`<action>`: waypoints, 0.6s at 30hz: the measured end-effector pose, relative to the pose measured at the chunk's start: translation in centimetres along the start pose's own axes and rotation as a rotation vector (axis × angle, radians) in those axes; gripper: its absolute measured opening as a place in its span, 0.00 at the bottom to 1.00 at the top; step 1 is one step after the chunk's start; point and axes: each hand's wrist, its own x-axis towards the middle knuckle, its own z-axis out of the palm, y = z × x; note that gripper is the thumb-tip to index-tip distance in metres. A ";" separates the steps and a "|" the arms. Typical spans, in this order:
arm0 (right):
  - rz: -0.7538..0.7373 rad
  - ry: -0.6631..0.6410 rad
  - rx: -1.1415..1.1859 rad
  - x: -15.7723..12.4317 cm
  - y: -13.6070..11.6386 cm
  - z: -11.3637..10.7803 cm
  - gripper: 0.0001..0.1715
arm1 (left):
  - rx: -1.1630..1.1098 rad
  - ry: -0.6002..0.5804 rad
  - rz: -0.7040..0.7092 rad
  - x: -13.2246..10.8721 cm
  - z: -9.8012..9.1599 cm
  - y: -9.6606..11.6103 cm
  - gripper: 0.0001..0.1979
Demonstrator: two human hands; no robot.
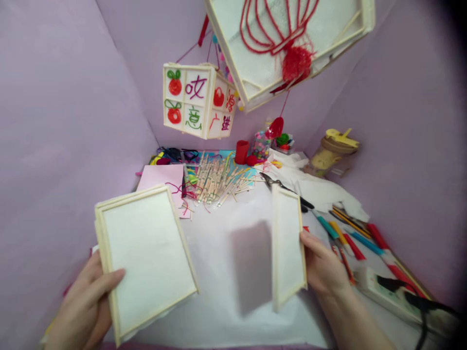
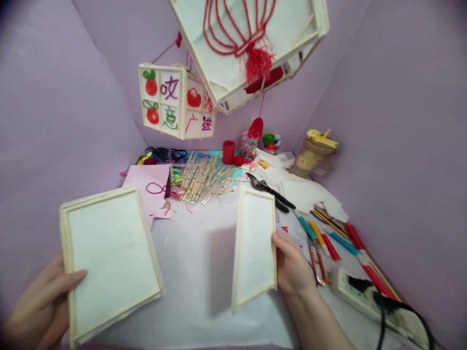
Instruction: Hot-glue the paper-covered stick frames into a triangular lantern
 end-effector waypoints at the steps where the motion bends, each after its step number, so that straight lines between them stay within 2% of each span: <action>1: 0.004 -0.029 -0.057 -0.1 0.4 0.3 0.11 | -0.017 -0.021 -0.007 0.0 -0.1 -0.3 0.38; 4: 0.007 -0.071 -0.230 0.0 1.5 0.6 0.10 | -0.027 -0.083 0.011 0.2 0.5 -1.4 0.42; 7: 0.016 -0.096 -0.346 0.1 2.3 0.3 0.07 | -0.001 -0.165 0.040 0.6 1.6 -2.5 0.39; 11: 0.005 -0.107 -0.302 -0.3 2.2 0.2 0.08 | 0.016 -0.280 0.105 1.2 2.7 -4.0 0.32; 13: -0.069 -0.090 -0.259 -0.6 1.7 0.5 0.13 | 0.036 -0.248 0.222 1.2 3.2 -4.7 0.30; 16: -0.255 -0.097 -0.219 -1.0 0.9 1.1 0.16 | 0.104 -0.104 0.443 1.0 4.0 -5.8 0.28; 18: -0.374 -0.116 -0.198 -1.1 0.8 1.6 0.15 | 0.170 -0.061 0.495 0.9 4.6 -6.8 0.26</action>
